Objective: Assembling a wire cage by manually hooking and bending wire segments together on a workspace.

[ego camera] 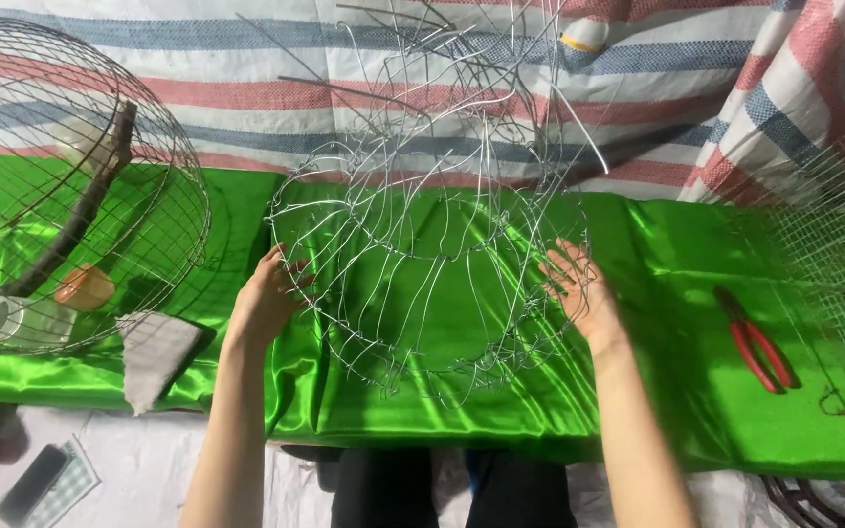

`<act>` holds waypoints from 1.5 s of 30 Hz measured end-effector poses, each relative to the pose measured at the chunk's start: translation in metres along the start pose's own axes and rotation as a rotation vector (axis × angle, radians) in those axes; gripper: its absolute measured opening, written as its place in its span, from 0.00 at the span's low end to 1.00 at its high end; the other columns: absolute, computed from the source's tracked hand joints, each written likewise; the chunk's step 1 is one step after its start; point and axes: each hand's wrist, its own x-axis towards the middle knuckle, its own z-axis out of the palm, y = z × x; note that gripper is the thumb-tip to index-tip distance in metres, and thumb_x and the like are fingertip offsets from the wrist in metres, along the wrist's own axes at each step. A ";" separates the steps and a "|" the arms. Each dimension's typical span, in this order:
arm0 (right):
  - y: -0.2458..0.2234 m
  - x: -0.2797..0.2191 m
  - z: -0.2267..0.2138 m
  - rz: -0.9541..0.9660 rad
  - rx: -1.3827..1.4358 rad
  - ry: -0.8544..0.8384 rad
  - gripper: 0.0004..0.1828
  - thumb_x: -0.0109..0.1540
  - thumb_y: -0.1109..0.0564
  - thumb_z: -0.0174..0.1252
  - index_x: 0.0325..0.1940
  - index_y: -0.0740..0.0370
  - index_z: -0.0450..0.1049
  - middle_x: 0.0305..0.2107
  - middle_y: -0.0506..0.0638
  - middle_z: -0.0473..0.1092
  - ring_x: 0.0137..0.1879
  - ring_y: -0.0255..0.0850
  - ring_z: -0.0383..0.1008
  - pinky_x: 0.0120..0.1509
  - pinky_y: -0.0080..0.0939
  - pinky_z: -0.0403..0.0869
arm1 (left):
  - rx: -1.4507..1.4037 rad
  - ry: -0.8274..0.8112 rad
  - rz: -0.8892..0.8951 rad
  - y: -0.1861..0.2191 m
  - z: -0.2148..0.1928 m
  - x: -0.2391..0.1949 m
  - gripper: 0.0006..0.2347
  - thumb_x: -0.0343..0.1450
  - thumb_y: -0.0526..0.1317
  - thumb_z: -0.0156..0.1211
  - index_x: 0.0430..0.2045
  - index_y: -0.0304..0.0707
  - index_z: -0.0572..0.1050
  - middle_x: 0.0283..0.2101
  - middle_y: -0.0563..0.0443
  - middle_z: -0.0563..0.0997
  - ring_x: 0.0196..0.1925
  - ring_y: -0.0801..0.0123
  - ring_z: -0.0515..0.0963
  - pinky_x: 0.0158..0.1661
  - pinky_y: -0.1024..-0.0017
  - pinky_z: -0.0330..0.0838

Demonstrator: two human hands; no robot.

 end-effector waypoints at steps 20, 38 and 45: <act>-0.036 -0.102 0.050 -0.161 -0.041 0.085 0.25 0.70 0.36 0.39 0.67 0.40 0.69 0.65 0.59 0.63 0.66 0.50 0.64 0.66 0.53 0.58 | -0.077 0.095 0.050 0.036 0.016 0.083 0.23 0.71 0.50 0.49 0.63 0.48 0.71 0.55 0.28 0.78 0.50 0.37 0.84 0.48 0.38 0.79; -0.023 -0.063 0.015 -0.251 -0.153 0.204 0.31 0.70 0.31 0.38 0.76 0.38 0.57 0.75 0.59 0.46 0.77 0.58 0.50 0.76 0.61 0.46 | 0.197 0.034 -0.060 0.056 0.017 0.076 0.34 0.70 0.63 0.51 0.72 0.50 0.58 0.75 0.30 0.52 0.75 0.29 0.51 0.67 0.30 0.41; -0.043 -0.057 0.052 -0.228 -0.252 0.075 0.44 0.65 0.21 0.32 0.80 0.41 0.47 0.78 0.56 0.37 0.81 0.62 0.33 0.78 0.67 0.32 | 0.386 -0.133 0.328 0.091 0.074 0.041 0.34 0.74 0.66 0.47 0.72 0.46 0.59 0.75 0.28 0.50 0.77 0.33 0.43 0.71 0.36 0.32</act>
